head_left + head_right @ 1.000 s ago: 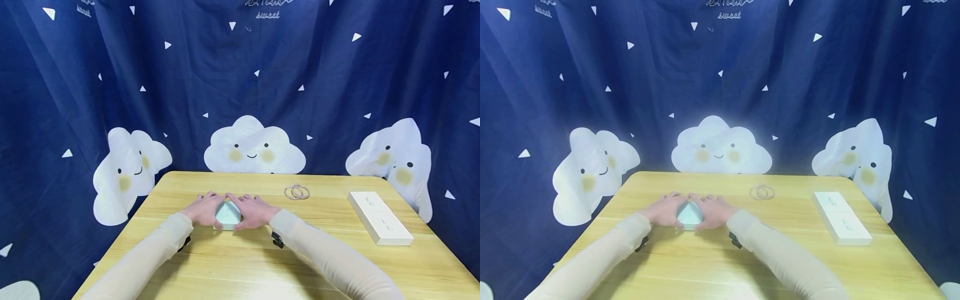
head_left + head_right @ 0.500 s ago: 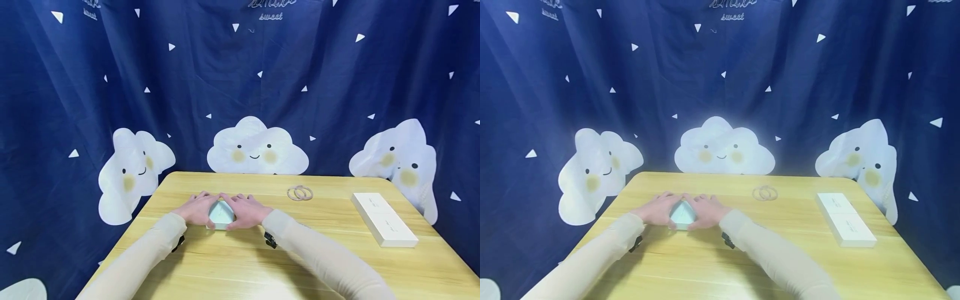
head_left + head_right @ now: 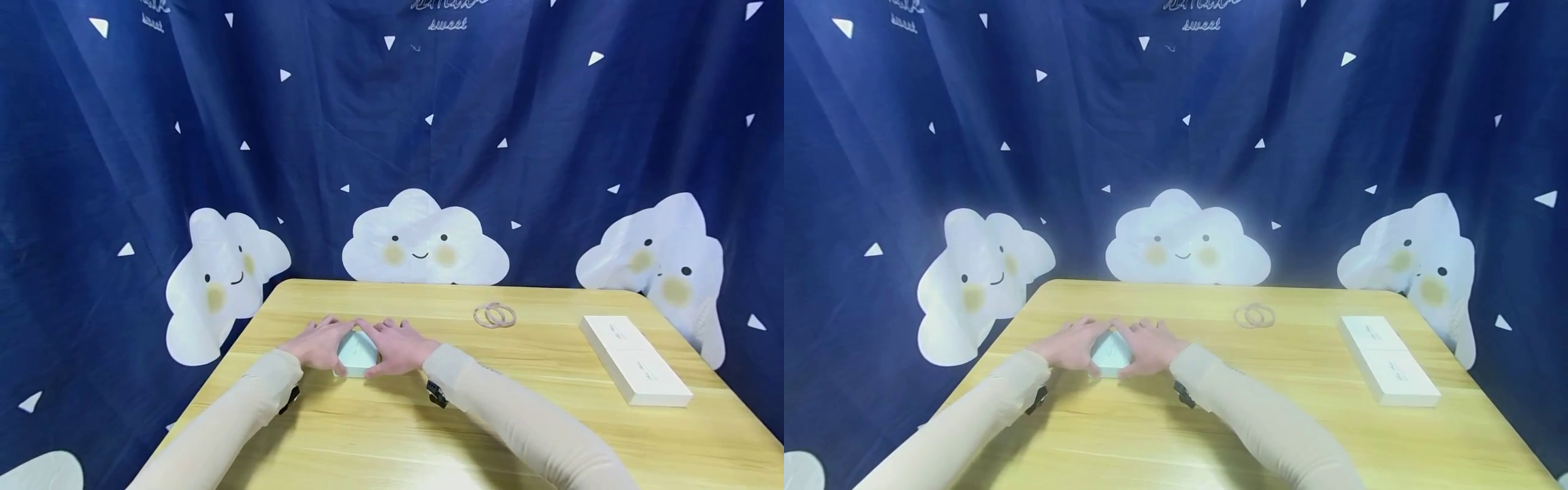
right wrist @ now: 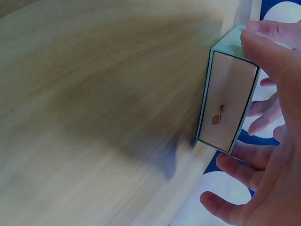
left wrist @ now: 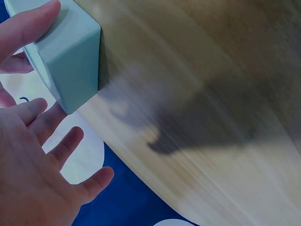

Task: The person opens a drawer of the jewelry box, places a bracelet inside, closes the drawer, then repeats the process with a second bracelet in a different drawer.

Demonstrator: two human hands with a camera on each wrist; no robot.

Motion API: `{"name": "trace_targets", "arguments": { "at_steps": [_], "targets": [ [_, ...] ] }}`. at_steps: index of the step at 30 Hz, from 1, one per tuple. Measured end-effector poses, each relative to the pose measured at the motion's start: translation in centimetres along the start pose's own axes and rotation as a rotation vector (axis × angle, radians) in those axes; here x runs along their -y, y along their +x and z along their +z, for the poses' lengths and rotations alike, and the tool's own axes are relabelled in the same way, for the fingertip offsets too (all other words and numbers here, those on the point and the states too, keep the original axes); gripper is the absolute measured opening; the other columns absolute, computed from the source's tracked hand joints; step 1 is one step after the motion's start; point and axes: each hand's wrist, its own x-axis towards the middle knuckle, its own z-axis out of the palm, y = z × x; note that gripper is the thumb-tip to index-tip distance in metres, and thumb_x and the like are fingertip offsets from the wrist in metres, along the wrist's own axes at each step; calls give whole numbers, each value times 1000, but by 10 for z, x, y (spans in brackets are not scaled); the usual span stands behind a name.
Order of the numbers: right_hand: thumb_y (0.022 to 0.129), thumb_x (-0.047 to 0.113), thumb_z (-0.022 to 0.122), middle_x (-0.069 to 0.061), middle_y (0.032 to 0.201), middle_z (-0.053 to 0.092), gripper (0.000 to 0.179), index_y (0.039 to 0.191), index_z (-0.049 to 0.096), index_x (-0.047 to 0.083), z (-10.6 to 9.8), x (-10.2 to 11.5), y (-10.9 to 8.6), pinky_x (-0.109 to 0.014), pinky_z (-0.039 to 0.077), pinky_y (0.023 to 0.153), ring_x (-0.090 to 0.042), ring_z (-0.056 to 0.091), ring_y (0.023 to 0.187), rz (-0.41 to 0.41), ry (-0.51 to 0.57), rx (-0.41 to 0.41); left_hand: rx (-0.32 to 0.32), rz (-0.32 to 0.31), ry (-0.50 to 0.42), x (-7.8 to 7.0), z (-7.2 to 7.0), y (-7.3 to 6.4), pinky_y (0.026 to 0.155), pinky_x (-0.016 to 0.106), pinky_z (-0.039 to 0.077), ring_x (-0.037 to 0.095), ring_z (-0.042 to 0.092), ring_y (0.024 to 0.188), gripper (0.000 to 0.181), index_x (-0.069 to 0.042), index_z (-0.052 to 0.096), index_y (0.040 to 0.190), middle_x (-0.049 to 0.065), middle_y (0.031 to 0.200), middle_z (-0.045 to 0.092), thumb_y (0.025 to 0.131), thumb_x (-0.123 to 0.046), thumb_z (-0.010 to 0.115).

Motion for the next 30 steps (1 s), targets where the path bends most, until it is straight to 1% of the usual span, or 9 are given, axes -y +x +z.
{"name": "trace_targets", "arguments": {
  "at_steps": [6,11,13,16,19,22,24,27,30],
  "targets": [
    [79,66,74,-4,142,56,110,163,14,27,-1,1,-2,-60,42,103,-24,52,126,10,2,-3,6,-7,-12,-3,-1,1,114,72,18,27,34,141,113,-19,35,158,-3,148,52,61,-32,91],
    [79,66,74,-3,143,56,108,162,14,30,-2,1,-4,-60,42,103,-23,51,124,9,19,-2,14,10,-17,-2,1,1,113,74,20,27,35,140,111,-20,37,157,-3,149,51,61,-32,92],
    [79,66,74,-2,145,54,108,162,14,31,-2,2,-6,-61,42,103,-23,51,124,6,31,3,22,16,-23,-1,1,0,112,75,20,27,35,141,110,-23,37,157,-2,151,49,62,-35,93],
    [79,67,74,-3,153,48,110,162,12,30,-5,2,-10,-64,40,105,-26,48,131,4,47,18,36,15,-50,-1,0,-1,110,75,22,27,34,142,106,-27,36,157,1,154,45,67,-47,90],
    [80,67,73,-4,158,42,111,163,11,28,-9,1,-15,-67,37,108,-30,45,138,4,49,28,35,5,-91,-3,0,-1,109,76,22,31,31,146,99,-31,35,157,3,158,41,75,-63,79],
    [80,67,72,-6,160,38,112,164,9,26,-14,-2,-22,-67,35,110,-33,42,142,15,46,32,25,-13,-111,-6,0,0,109,78,20,35,27,150,91,-30,33,159,6,161,37,84,-72,63],
    [81,67,72,-6,162,36,114,164,6,26,-16,-5,-28,-68,33,111,-34,39,145,29,44,35,20,-32,-106,-10,2,3,110,77,18,37,22,152,87,-26,30,160,8,164,33,90,-73,53],
    [81,65,73,-7,164,32,117,164,0,27,-20,-12,-38,-69,29,113,-37,35,147,56,57,47,-2,-57,-90,-17,4,6,111,77,17,42,18,153,83,-15,29,160,15,165,28,98,-68,42],
    [80,63,75,-8,165,30,119,163,-3,28,-21,-20,-49,-71,27,112,-39,34,147,74,73,49,-14,-93,-72,-24,7,8,113,76,14,43,13,154,79,-11,27,160,18,166,22,102,-63,36]
  ]
}}
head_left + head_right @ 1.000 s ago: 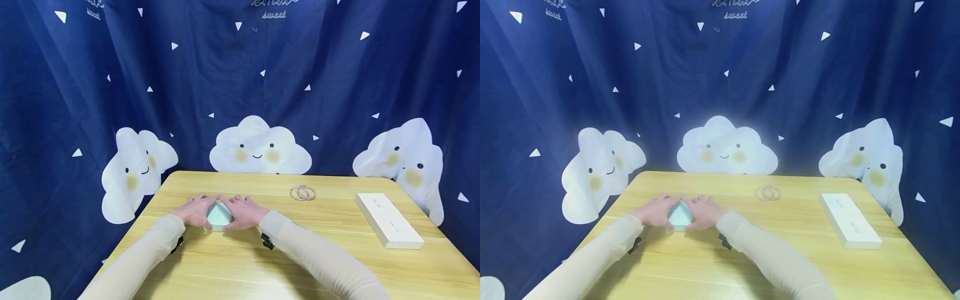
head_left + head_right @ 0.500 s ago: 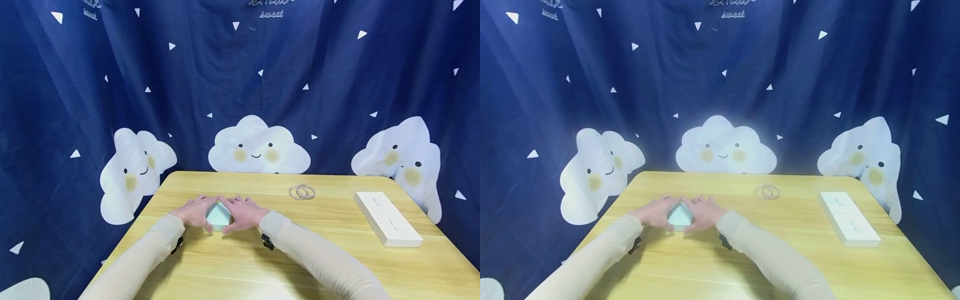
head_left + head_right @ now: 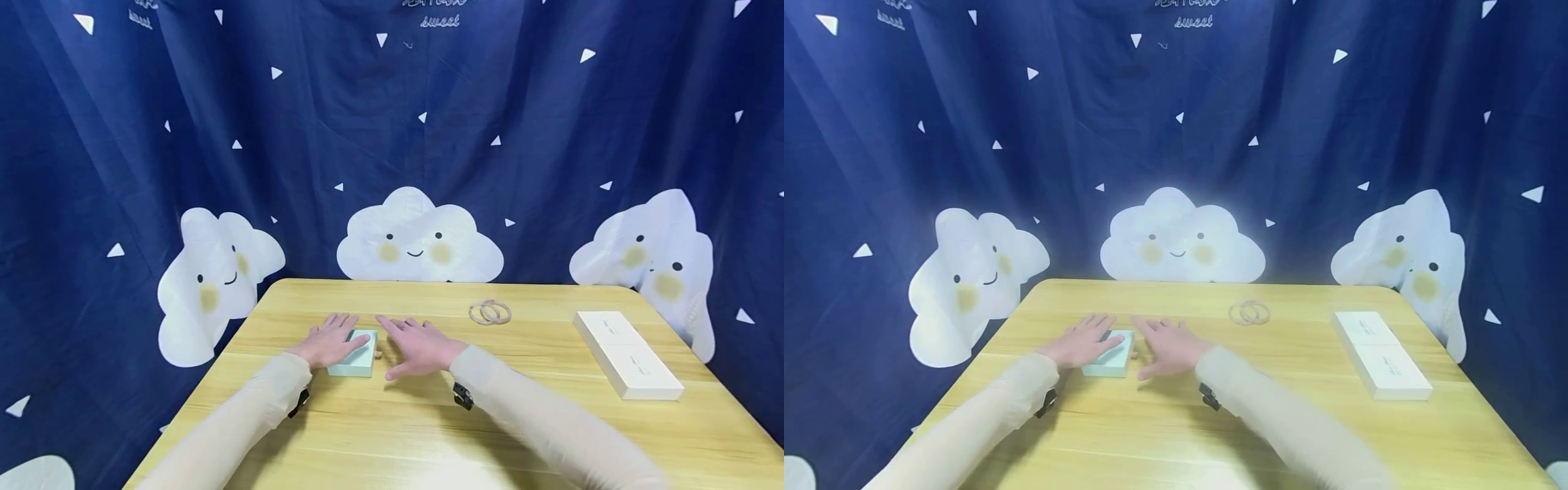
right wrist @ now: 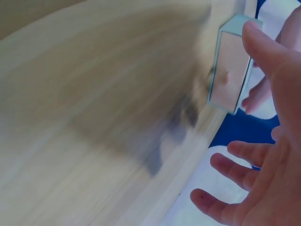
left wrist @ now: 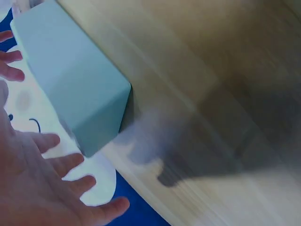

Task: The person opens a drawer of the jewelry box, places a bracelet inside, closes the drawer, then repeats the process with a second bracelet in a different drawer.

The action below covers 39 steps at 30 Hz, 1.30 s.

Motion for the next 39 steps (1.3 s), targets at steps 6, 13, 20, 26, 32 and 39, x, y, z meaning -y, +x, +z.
{"name": "trace_targets", "arguments": {
  "at_steps": [6,13,20,26,32,39],
  "targets": [
    [79,63,76,-8,164,32,120,164,0,27,1,-18,-18,-72,29,110,-38,37,146,15,4,-28,-33,-30,36,-7,5,4,113,76,10,43,7,155,76,-8,24,161,20,167,16,105,-59,31],
    [80,62,77,-8,163,33,117,164,4,26,-2,-31,-36,-71,29,111,-37,39,145,46,5,-43,-56,-40,49,-10,15,12,114,76,8,41,7,155,74,-6,23,161,21,167,16,106,-55,29],
    [80,60,77,-9,164,31,116,164,4,27,-3,-38,-49,-72,26,112,-39,36,146,77,41,-28,-94,-79,33,-3,27,20,113,76,11,41,6,155,68,-6,22,161,22,167,17,108,-48,26],
    [81,63,75,-8,165,30,115,164,3,29,-2,-48,-58,-71,26,112,-39,36,146,97,29,-25,-87,-79,16,-4,28,18,111,78,13,42,8,155,69,-5,22,161,22,166,18,108,-49,27],
    [82,64,73,-9,165,30,113,164,3,29,-2,-54,-64,-71,27,112,-37,36,147,104,24,-36,-88,-90,-25,0,32,22,113,76,14,42,5,155,67,-7,18,162,21,167,14,109,-47,24],
    [83,63,73,-10,164,32,111,164,7,27,-2,-61,-72,-71,27,112,-38,37,146,114,25,-51,-90,-103,-21,-2,30,19,113,75,15,41,6,155,65,-7,19,161,21,167,15,109,-45,24]
  ]
}}
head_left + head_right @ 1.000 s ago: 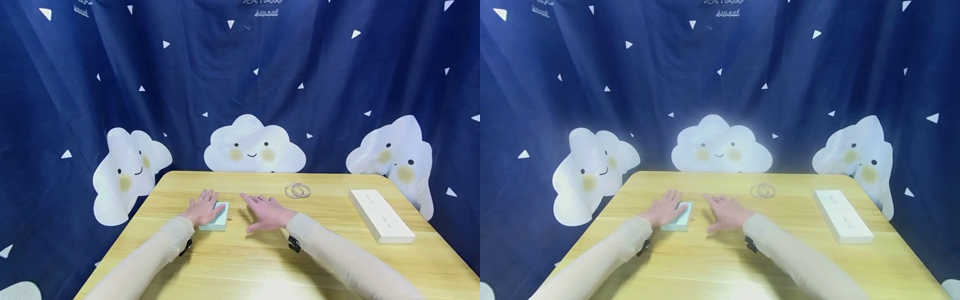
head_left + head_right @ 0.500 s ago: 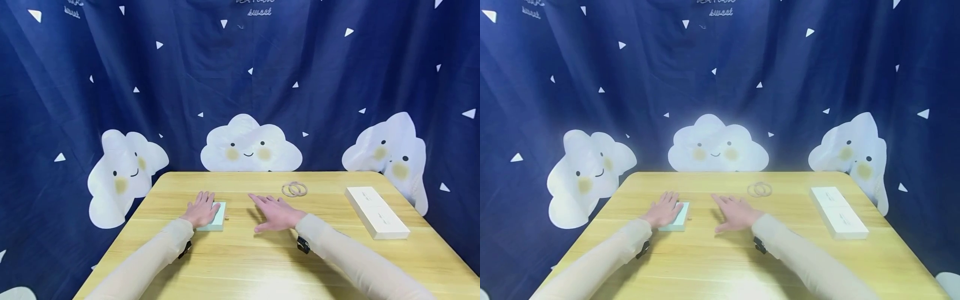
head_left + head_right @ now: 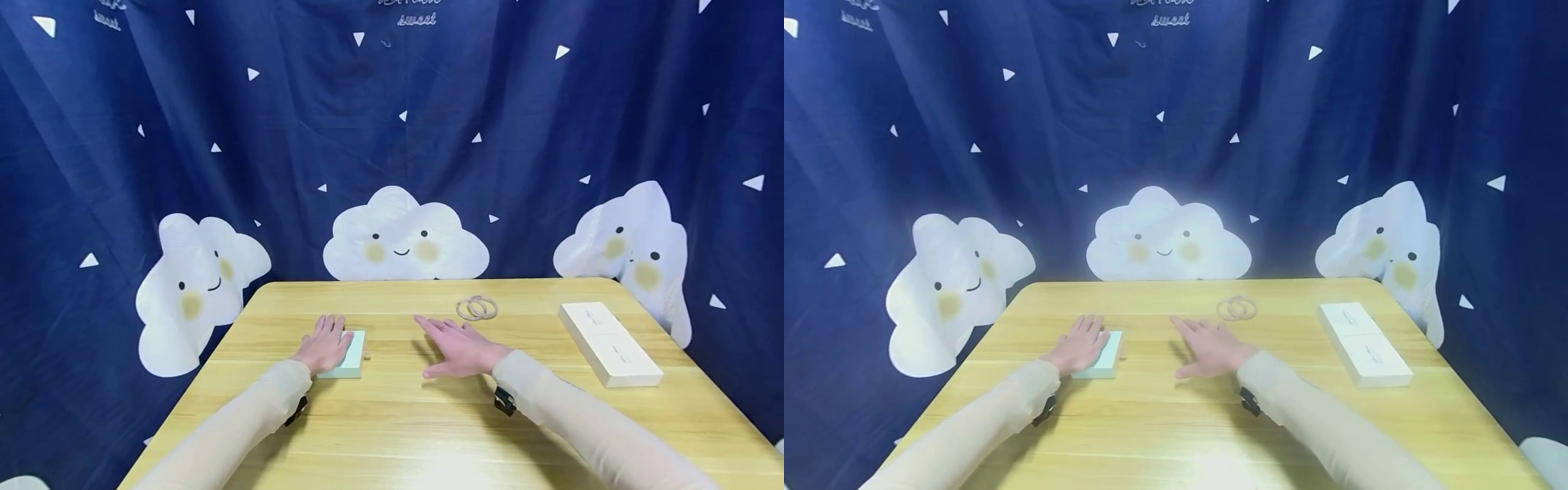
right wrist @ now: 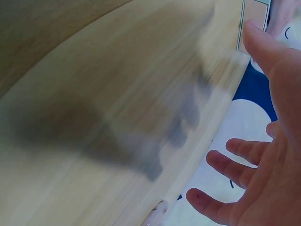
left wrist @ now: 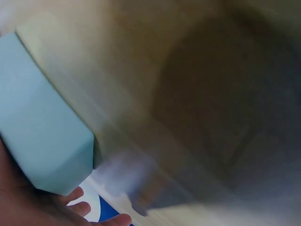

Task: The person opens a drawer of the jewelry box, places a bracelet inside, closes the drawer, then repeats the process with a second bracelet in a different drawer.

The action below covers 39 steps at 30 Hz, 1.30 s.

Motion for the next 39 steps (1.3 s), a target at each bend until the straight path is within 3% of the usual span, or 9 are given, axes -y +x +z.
{"name": "trace_targets", "arguments": {
  "at_steps": [11,23,33,39],
  "targets": [
    [84,62,72,-10,164,32,109,164,9,24,-3,-8,-16,-73,27,111,-36,37,146,10,1,1,18,-10,6,5,8,1,112,77,12,42,6,155,70,-13,17,163,18,168,15,107,-55,15],
    [85,55,75,-13,162,34,102,163,19,19,-19,-21,-38,-78,28,106,-41,36,146,-19,-9,-31,5,-16,17,7,8,-1,110,80,7,44,4,155,68,-13,17,163,19,168,15,107,-53,14],
    [85,50,76,-14,161,36,99,162,22,19,-37,-39,-71,-79,29,103,-46,40,142,29,-39,-67,-7,3,42,3,8,8,108,82,5,45,3,154,66,-13,17,163,20,167,15,108,-49,18],
    [85,56,74,-13,160,38,98,161,25,19,-43,-50,-83,-77,33,102,-43,42,140,53,-100,-61,-7,-2,40,6,9,3,108,82,4,46,3,154,66,-13,17,163,21,167,16,108,-50,18]
  ]
}}
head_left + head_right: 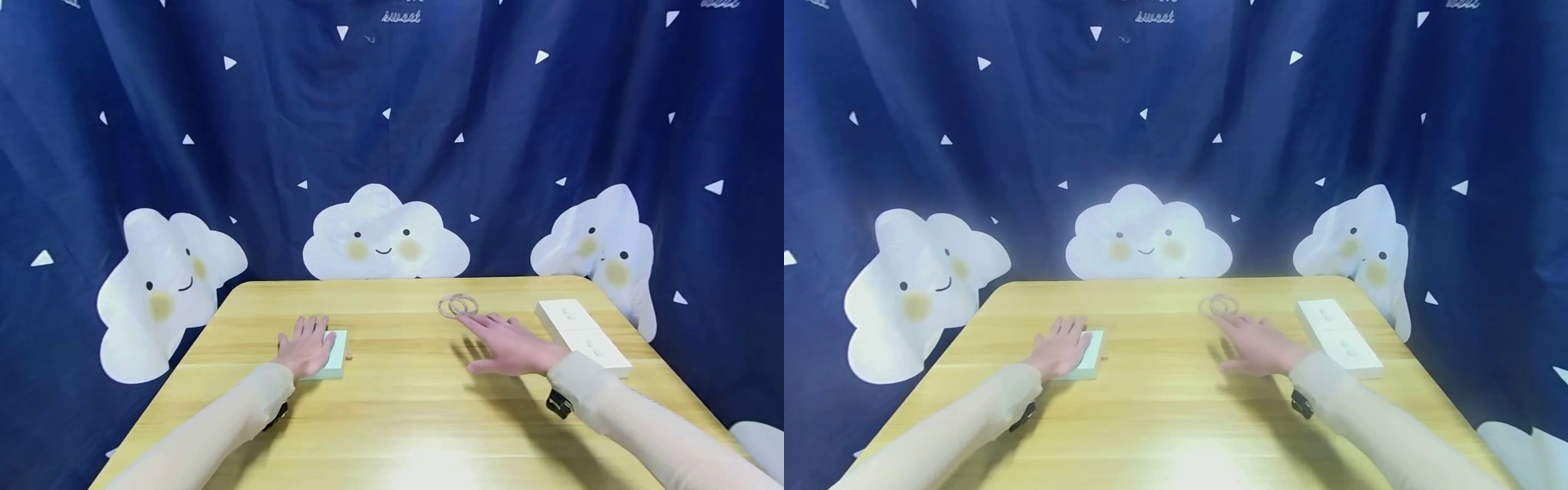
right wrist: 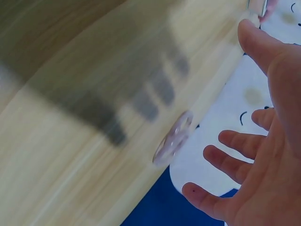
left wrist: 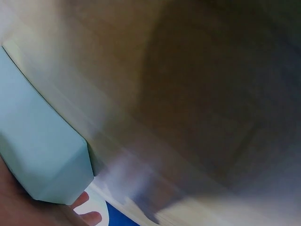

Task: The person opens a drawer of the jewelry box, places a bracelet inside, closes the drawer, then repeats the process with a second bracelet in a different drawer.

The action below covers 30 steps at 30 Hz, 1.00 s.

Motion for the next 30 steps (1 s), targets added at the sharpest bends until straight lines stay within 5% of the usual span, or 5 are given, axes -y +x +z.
{"name": "trace_targets", "arguments": {
  "at_steps": [11,30],
  "targets": [
    [84,58,74,-17,150,50,94,156,36,12,-19,-17,-22,-77,34,99,-41,49,133,27,-88,-34,-17,9,12,0,-2,-5,106,83,7,49,6,153,65,-12,21,162,23,165,21,108,-49,20],
    [81,60,76,-20,151,48,97,157,36,15,-43,-59,-60,-79,31,99,-46,45,136,182,-88,67,-8,32,7,2,-1,-1,104,84,10,52,7,151,66,-11,18,162,26,163,22,108,-49,17]
  ]
}}
